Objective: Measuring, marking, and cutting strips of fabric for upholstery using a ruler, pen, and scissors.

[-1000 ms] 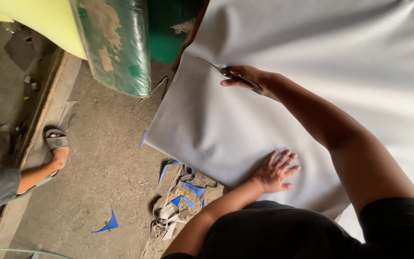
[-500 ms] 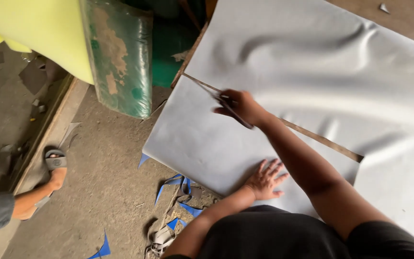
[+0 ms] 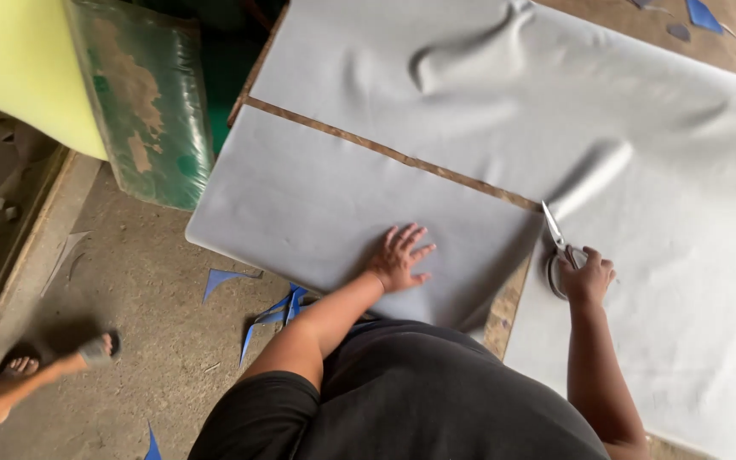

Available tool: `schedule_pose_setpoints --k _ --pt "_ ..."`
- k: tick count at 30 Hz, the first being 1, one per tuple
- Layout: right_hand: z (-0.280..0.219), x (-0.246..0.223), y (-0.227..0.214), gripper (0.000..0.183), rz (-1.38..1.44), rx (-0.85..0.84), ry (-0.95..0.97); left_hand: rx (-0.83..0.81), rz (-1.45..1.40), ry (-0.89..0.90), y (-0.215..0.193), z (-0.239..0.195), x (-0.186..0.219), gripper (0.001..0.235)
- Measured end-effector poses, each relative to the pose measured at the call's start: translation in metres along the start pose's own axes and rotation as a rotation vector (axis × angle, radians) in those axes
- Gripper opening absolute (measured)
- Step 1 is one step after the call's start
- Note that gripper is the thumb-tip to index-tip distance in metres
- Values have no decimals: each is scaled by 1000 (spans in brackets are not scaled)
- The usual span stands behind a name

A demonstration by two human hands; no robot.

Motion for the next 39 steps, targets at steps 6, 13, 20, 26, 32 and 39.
schedule_pose_setpoints --k 6,13,20,26,32,39 --pt "-90 -25 -31 60 295 -68 133 -97 76 -3 -1 -4 1 72" --pt "-187 -98 -8 80 215 -332 13 -185 89 -5 -2 -8 -1 71" --pt "-157 -77 38 50 85 -223 77 73 -138 -70 -47 33 -114 34" --pt "-149 -95 16 46 247 -137 285 -218 228 -282 -108 46 -281 91" --pt "-77 -100 48 77 269 -64 377 81 220 -31 -111 47 -292 83" --pt "-54 -125 -9 53 675 -60 339 257 90 42 -117 51 -296 87"
Point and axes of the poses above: each hand's wrist, its own z-axis towards the middle knuckle, its own y-axis out of the palm, x = y × z, the point moved 8 cm from there along z, towards the middle knuckle, and after that the axes turned 15 degrees about x, right-handed, at the moved point
